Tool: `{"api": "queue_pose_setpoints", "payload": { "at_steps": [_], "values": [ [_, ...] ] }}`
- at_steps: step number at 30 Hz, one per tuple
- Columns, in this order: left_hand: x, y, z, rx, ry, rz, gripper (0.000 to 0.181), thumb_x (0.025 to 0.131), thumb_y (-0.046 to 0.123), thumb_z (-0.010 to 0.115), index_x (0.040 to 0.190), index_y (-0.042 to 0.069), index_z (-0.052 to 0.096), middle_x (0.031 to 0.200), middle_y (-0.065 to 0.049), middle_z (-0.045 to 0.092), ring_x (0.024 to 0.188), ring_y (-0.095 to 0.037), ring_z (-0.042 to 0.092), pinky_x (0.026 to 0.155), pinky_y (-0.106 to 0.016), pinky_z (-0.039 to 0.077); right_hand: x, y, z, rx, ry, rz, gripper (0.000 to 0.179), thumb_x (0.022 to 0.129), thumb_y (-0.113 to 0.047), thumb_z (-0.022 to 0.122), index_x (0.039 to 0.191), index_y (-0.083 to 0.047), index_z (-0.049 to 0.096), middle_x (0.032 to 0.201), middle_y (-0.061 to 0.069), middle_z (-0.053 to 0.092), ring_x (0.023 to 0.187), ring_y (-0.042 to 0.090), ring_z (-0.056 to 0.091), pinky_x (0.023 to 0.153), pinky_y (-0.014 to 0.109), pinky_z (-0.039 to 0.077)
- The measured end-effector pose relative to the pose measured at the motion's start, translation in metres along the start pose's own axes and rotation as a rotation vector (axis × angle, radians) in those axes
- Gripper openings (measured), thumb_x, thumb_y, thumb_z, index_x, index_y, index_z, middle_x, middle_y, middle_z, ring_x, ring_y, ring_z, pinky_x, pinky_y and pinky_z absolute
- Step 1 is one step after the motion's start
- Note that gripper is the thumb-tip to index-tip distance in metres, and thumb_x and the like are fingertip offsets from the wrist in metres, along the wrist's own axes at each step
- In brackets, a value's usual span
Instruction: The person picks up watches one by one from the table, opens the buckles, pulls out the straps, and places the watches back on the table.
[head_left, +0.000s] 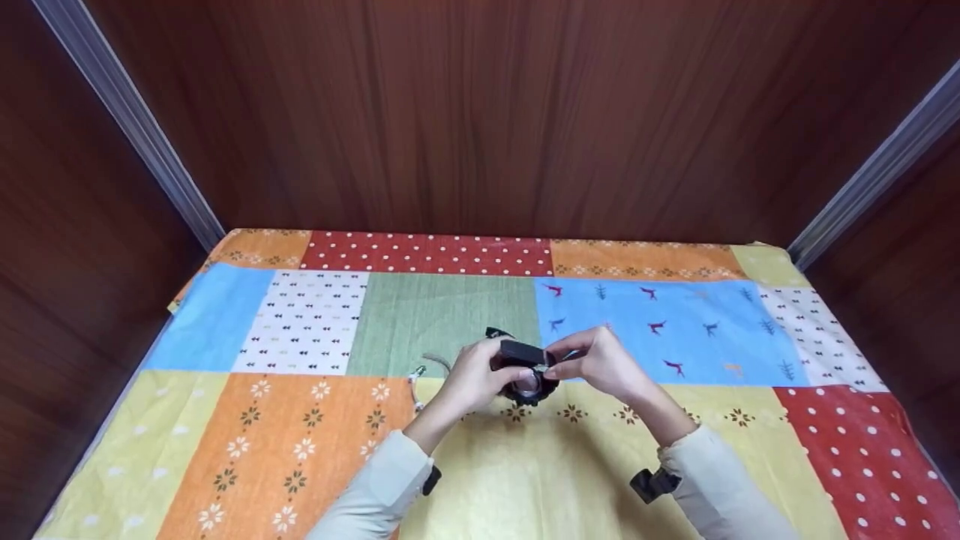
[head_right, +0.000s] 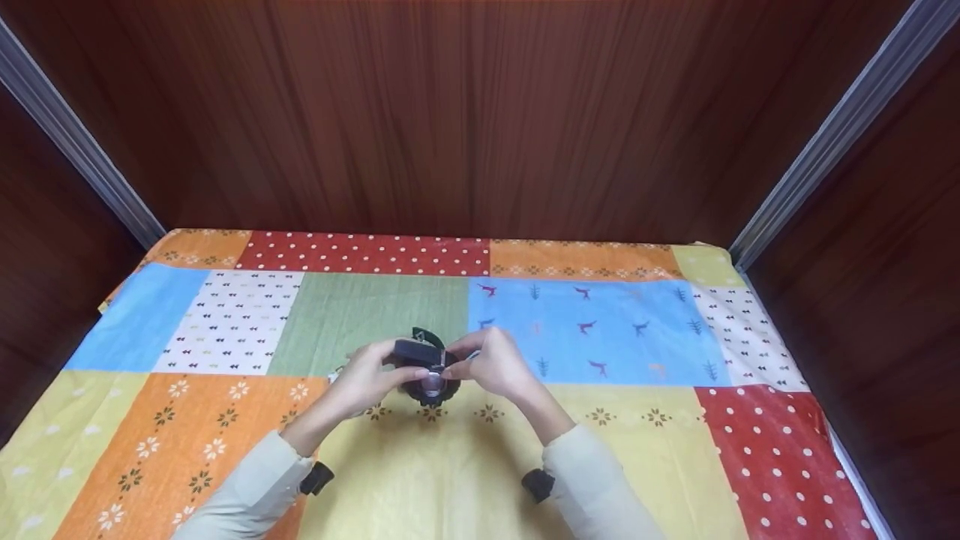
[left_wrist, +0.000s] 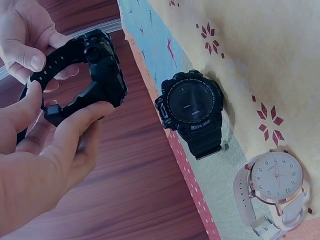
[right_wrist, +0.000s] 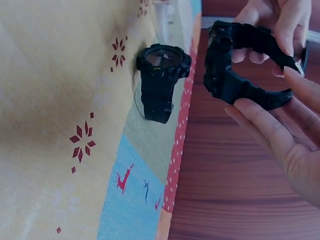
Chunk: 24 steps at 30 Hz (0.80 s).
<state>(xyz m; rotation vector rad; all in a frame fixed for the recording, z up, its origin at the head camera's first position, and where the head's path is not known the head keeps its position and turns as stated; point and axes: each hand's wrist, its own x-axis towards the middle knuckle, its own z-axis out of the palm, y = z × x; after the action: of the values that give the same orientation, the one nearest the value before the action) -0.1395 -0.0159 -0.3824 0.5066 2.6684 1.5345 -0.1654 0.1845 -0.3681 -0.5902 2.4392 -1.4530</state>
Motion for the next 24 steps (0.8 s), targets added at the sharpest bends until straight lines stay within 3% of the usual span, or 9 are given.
{"api": "queue_pose_setpoints", "payload": {
  "at_steps": [15,24],
  "values": [
    [-0.002,-0.004,-0.001,0.002,0.007,0.094,0.018,0.082,0.015,0.067,0.096,0.005,0.065,0.093,-0.006,0.065,0.090,-0.020,0.059,0.079,-0.031,0.046,0.001,0.006,-0.002,0.144,-0.026,0.044,0.025,0.070,-0.006,0.076,0.093,0.001,0.071,0.083,0.013,0.069,0.078,0.023,0.065,0.073,0.033,0.051],
    [-0.003,-0.003,-0.003,-0.034,-0.001,0.066,0.016,0.084,0.013,0.064,0.098,0.004,0.064,0.094,-0.007,0.065,0.089,-0.020,0.059,0.078,-0.032,0.047,-0.001,0.013,-0.003,0.264,-0.008,0.055,0.027,0.069,-0.001,0.075,0.094,0.007,0.068,0.085,0.022,0.066,0.075,0.023,0.065,0.073,0.036,0.052]
  ]
}}
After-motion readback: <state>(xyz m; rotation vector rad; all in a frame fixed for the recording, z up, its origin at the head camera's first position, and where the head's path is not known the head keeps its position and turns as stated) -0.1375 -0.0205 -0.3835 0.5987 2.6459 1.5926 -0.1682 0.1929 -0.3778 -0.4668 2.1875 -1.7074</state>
